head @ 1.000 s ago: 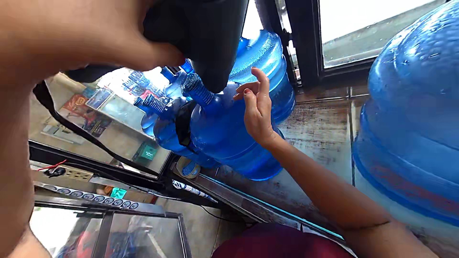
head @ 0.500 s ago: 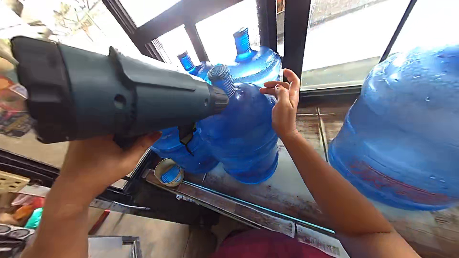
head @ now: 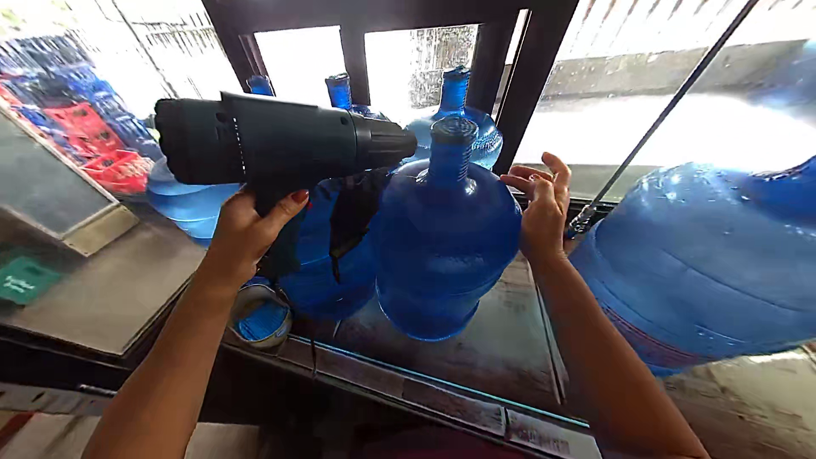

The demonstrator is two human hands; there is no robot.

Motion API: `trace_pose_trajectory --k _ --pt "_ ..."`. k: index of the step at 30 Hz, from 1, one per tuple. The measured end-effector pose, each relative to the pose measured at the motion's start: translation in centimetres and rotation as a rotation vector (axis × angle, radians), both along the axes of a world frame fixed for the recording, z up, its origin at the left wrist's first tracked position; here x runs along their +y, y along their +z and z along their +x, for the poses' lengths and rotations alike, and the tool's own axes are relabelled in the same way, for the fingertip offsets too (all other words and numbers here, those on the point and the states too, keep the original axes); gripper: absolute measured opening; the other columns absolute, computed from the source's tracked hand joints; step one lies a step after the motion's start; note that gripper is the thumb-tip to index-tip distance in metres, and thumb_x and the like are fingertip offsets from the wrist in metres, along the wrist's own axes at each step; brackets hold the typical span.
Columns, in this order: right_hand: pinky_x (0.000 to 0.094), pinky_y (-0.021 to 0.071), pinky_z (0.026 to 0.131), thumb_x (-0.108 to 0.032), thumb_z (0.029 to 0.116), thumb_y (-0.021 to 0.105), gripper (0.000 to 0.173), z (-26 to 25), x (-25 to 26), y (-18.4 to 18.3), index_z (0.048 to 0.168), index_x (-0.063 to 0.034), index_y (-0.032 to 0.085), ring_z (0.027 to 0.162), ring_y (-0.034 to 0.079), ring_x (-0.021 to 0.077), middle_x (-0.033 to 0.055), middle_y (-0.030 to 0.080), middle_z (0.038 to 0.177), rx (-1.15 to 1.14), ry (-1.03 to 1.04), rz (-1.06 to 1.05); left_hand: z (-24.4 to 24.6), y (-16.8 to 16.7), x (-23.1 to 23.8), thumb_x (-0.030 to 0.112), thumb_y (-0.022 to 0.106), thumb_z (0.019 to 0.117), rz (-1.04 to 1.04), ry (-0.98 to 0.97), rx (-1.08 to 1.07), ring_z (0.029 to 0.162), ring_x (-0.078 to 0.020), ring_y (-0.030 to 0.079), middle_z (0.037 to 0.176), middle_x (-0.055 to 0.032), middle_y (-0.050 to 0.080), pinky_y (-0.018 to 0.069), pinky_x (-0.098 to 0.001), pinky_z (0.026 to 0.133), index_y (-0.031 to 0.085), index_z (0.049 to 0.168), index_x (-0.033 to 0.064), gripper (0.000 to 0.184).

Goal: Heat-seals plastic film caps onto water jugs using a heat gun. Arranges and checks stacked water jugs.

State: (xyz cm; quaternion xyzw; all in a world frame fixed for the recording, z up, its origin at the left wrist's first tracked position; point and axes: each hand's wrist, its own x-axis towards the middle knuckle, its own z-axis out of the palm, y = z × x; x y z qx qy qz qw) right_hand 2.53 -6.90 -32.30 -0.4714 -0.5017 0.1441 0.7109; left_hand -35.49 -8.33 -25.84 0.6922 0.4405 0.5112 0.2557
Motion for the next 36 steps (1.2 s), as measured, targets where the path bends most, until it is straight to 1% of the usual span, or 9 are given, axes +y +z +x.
trace_pose_trajectory --k 5,9,12,22,27,30,32,34,36 --pt "0.0288 0.0538 0.094 -0.012 0.1031 0.028 0.050 -0.3 0.0 0.1 0.149 0.0079 0.030 0.103 0.068 0.0118 0.0170 0.064 0.120 -0.019 -0.076 -0.023 -2.3 -0.7 0.5 0.032 0.068 0.0972 -0.022 -0.176 -0.072 0.086 0.0003 0.070 0.099 0.0118 0.072 0.0612 -0.0210 0.076 0.065 0.116 0.0178 0.024" --pt "0.0295 0.0532 0.096 -0.012 0.1053 0.023 0.049 -0.8 -0.8 0.3 0.151 0.0036 0.027 0.106 0.068 0.0107 0.0163 0.063 0.126 -0.052 -0.108 -0.090 -2.4 -0.6 1.8 0.029 0.069 0.0976 0.006 -0.196 -0.057 0.084 0.0036 0.069 0.096 0.0122 0.072 0.0593 -0.0166 0.073 0.064 0.117 0.0183 0.023" --pt "0.0304 0.0537 0.095 -0.014 0.1062 0.020 0.049 -0.6 -0.9 0.0 0.154 -0.0013 0.026 0.105 0.068 0.0093 0.0133 0.064 0.126 -0.077 -0.128 -0.129 -1.6 0.4 3.6 0.034 0.069 0.0976 -0.005 -0.187 -0.064 0.082 0.0017 0.069 0.097 0.0102 0.072 0.0597 -0.0194 0.072 0.064 0.119 0.0183 0.027" --pt "0.0295 0.0552 0.090 -0.015 0.1073 0.021 0.048 -1.1 -0.7 0.3 0.152 0.0004 0.027 0.101 0.069 0.0085 0.0134 0.065 0.123 -0.077 -0.171 -0.159 0.2 6.0 7.6 0.030 0.069 0.0976 -0.164 -0.279 -0.089 0.077 -0.0006 0.068 0.091 0.0065 0.070 0.0593 -0.0228 0.070 0.066 0.114 0.0147 0.023" --pt "0.0314 0.0541 0.093 -0.015 0.1080 0.022 0.047 -1.2 -0.8 0.3 0.151 0.0005 0.032 0.104 0.069 0.0122 0.0173 0.065 0.125 -0.138 -0.191 -0.189 -2.1 5.7 7.0 0.032 0.065 0.0984 -0.172 -0.323 -0.143 0.070 -0.0010 0.068 0.086 0.0095 0.071 0.0596 -0.0206 0.061 0.066 0.109 0.0202 0.016" --pt "0.0431 0.0510 0.098 -0.021 0.1086 0.024 0.050 -1.5 -0.8 3.3 0.150 0.0053 0.034 0.112 0.066 0.0260 0.0255 0.063 0.127 -0.267 -0.174 -0.274 -4.2 3.5 6.0 0.040 0.066 0.0969 -0.167 -0.300 -0.290 0.076 -0.0049 0.071 0.093 0.0087 0.073 0.0618 -0.0239 0.064 0.066 0.112 0.0227 0.023" --pt "0.0414 0.0471 0.107 -0.029 0.1080 0.024 0.058 -2.3 0.0 7.3 0.149 0.0090 0.036 0.124 0.061 0.0266 0.0266 0.058 0.137 -0.426 -0.121 -0.223 -5.8 1.8 5.4 0.047 0.069 0.0947 -0.165 -0.279 -0.425 0.084 -0.0079 0.071 0.100 0.0063 0.072 0.0621 -0.0270 0.068 0.065 0.117 0.0232 0.033" --pt "0.0454 0.0283 0.123 -0.039 0.1084 0.020 0.066 -4.3 1.2 11.9 0.155 0.0062 0.032 0.146 0.041 0.0286 0.0248 0.041 0.156 -0.695 -0.059 -0.253 -7.6 0.4 4.9 0.048 0.070 0.0948 -0.127 -0.275 -0.515 0.096 -0.0130 0.072 0.110 0.0027 0.071 0.0631 -0.0342 0.079 0.063 0.125 0.0217 0.040" --pt "0.0594 0.0186 0.123 -0.041 0.1104 0.015 0.067 -7.1 3.5 15.2 0.158 0.0030 0.029 0.153 0.028 0.0358 0.0247 0.031 0.163 -0.970 0.005 -0.424 -8.9 -0.5 3.9 0.047 0.069 0.0957 -0.082 -0.246 -0.589 0.099 -0.0156 0.072 0.112 0.0015 0.071 0.0632 -0.0361 0.082 0.063 0.125 0.0218 0.039"
